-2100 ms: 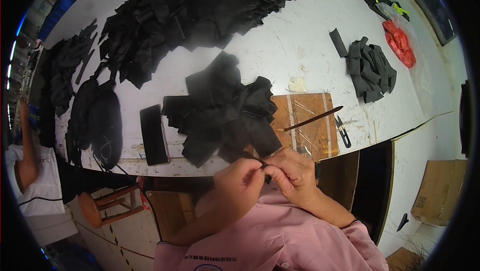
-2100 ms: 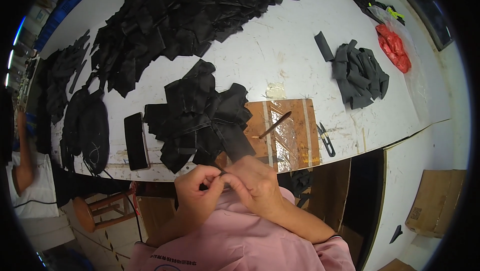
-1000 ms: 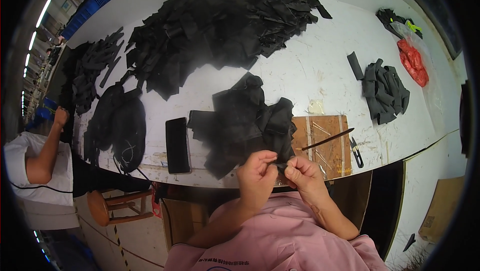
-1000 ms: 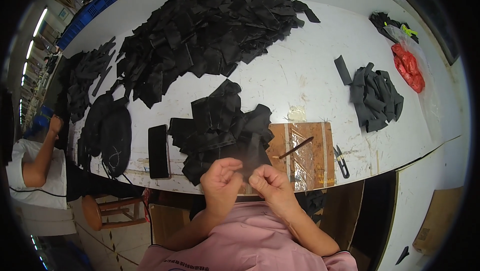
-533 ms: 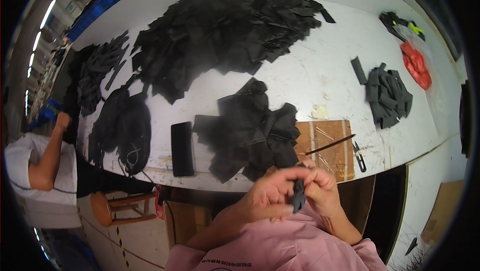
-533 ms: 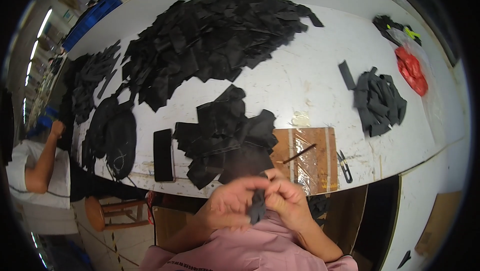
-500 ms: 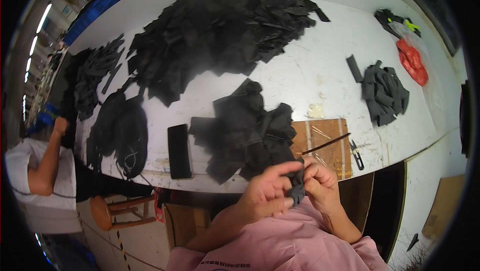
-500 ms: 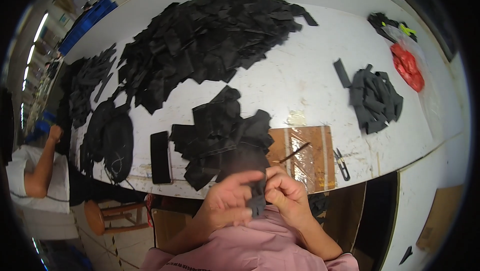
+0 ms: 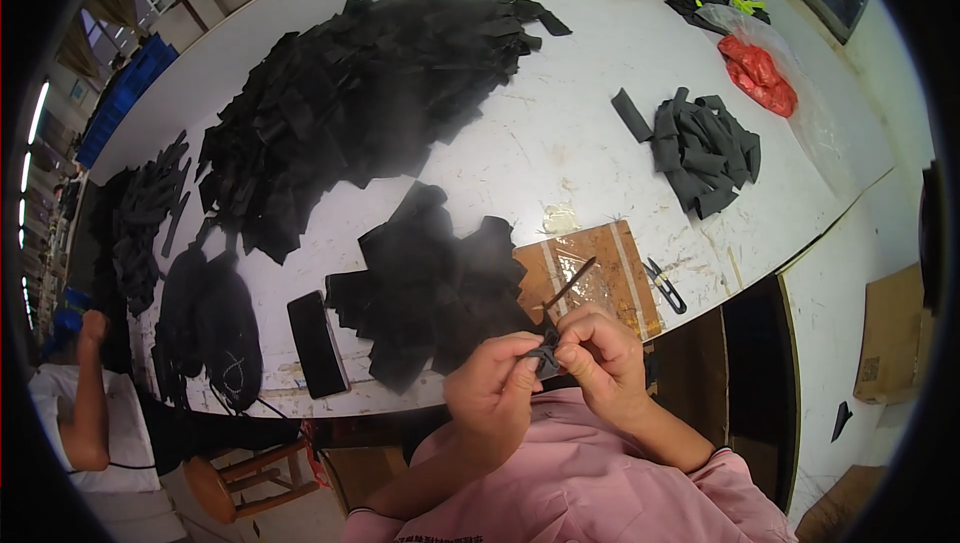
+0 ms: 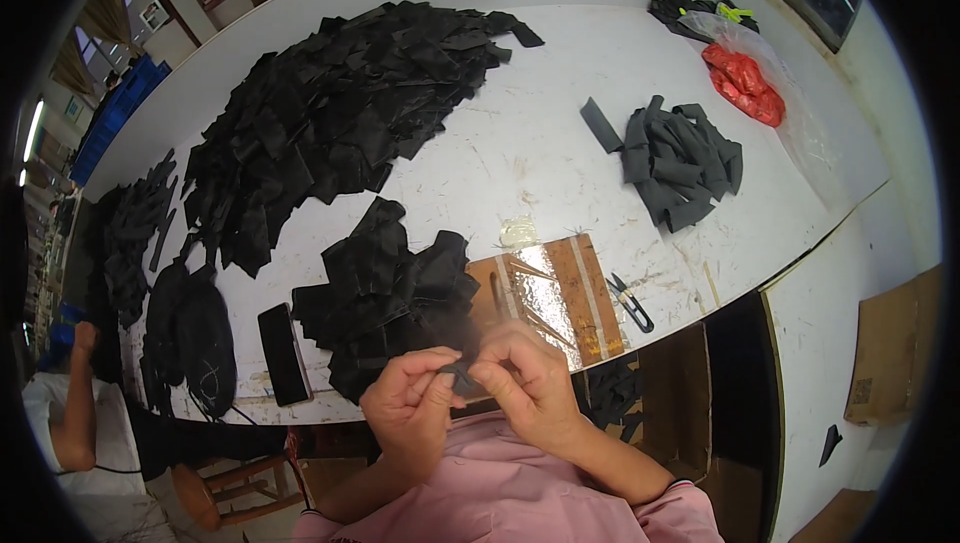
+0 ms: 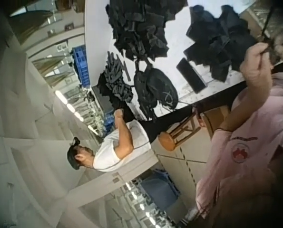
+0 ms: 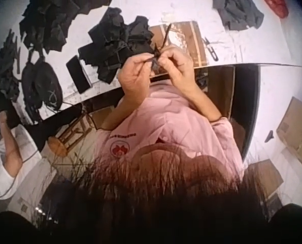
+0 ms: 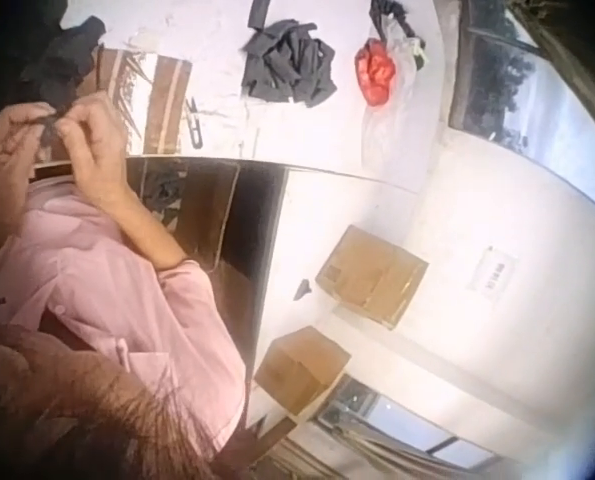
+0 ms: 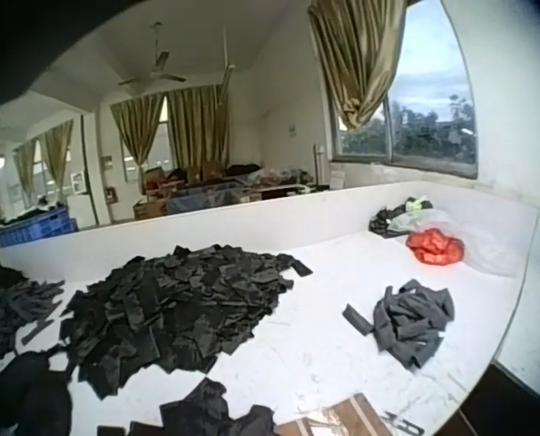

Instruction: Inspecting and sorting small black fabric components at a workbench in a factory setting.

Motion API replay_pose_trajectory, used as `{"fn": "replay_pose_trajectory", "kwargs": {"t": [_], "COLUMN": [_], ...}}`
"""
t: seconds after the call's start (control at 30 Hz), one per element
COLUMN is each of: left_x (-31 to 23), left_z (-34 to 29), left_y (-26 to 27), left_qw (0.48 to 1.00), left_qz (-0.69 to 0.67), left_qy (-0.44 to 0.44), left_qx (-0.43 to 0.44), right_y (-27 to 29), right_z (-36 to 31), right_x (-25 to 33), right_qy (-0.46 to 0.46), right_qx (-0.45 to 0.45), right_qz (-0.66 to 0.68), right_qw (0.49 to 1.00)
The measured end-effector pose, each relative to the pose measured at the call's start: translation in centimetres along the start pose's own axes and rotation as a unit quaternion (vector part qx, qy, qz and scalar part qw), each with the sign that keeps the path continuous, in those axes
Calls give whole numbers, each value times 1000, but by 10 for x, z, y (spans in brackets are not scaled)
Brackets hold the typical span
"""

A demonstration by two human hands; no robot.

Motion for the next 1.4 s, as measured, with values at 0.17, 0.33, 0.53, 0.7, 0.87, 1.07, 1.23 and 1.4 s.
{"fn": "replay_pose_trajectory", "kwargs": {"t": [0.17,0.33,0.53,0.7,0.87,1.07,1.23,1.4], "left_x": [-3,-45,-9,6,45,34,16,53], "left_z": [14,47,83,84,77,67,73,57], "left_y": [-8,-34,-35,-28,-27,-25,-24,-22], "left_qw": [904,694,743,763,777,838,849,921], "left_qz": [-369,-633,-594,-567,-524,-486,-478,-321], "left_qy": [203,243,262,266,335,219,163,180], "left_qx": [72,243,164,161,92,121,155,127], "right_y": [16,28,36,28,24,27,24,23], "right_z": [5,24,60,62,62,57,73,58], "right_x": [18,84,44,23,-19,-19,13,-52], "right_qy": [-52,19,-184,-234,-269,-256,-192,-263], "right_qx": [35,81,100,154,141,149,183,148], "right_qz": [39,-9,148,252,235,197,162,208], "right_qw": [997,996,966,926,923,935,951,930]}}
Point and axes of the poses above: each hand's wrist, its own z-axis towards the middle knuckle, its own y-axis out of the back of the hand, x = y × z, the point moved 4 cm from there along z, towards the middle knuckle, and after that the axes turned 7 degrees about -y, right-handed, at the moved point
